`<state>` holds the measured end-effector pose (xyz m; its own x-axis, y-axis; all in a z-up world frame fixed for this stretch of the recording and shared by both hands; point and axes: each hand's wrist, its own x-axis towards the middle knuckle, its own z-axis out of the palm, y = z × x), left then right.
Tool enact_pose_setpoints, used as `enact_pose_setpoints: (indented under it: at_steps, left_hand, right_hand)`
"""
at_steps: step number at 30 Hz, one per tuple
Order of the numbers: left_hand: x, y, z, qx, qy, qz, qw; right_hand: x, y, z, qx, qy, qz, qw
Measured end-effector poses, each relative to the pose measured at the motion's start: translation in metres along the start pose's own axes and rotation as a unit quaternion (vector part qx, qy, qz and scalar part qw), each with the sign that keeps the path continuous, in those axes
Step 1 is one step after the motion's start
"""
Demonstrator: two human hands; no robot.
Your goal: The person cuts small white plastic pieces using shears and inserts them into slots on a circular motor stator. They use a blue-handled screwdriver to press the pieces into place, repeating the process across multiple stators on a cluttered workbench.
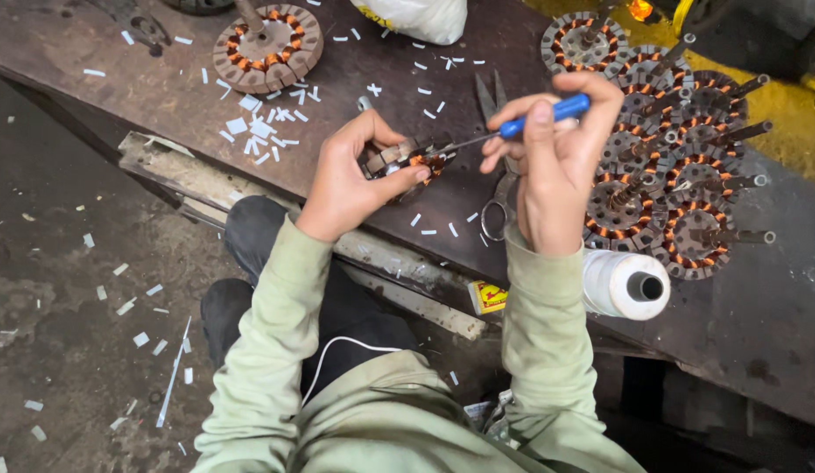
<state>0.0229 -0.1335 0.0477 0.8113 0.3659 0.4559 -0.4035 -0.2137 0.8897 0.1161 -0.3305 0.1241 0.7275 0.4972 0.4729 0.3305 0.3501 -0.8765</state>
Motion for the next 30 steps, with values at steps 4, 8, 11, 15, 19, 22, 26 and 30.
enact_pose_setpoints:
  at_steps: [4, 8, 11, 15, 19, 22, 26, 30]
  left_hand:
    - [0.002, 0.0, -0.001, 0.002, -0.001, 0.015, 1.0]
    - [0.002, -0.002, 0.001, -0.001, 0.003, 0.003, 1.0]
    - [0.004, -0.007, 0.003, 0.011, -0.002, 0.025, 1.0]
    - [-0.001, -0.012, 0.001, -0.139, -0.014, 0.009, 0.99]
    - [-0.011, -0.01, -0.006, -0.096, -0.016, 0.007, 0.995]
    - [-0.006, -0.008, -0.012, -0.105, -0.032, -0.054, 0.992]
    - [0.004, -0.009, -0.022, -0.092, -0.035, -0.046, 0.994]
    - [-0.005, -0.012, -0.027, -0.132, -0.075, -0.056, 0.987]
  right_hand:
    - [0.013, -0.007, 0.008, -0.032, -0.054, 0.013, 0.998]
    - [0.028, -0.028, 0.03, -0.172, -0.137, 0.023, 0.975]
    - [0.025, -0.041, 0.059, -0.379, -0.196, -0.074, 0.901]
    - [0.001, -0.048, 0.09, -0.492, -0.273, -0.255, 0.787]
    - [-0.005, -0.048, 0.086, -0.478, -0.262, -0.27, 0.794]
    - [-0.005, -0.047, 0.063, -0.354, -0.049, -0.135, 0.924]
    - [-0.003, -0.024, 0.024, -0.095, 0.133, -0.08, 0.983]
    - [-0.022, 0.022, 0.002, -0.083, 0.137, -0.058, 0.985]
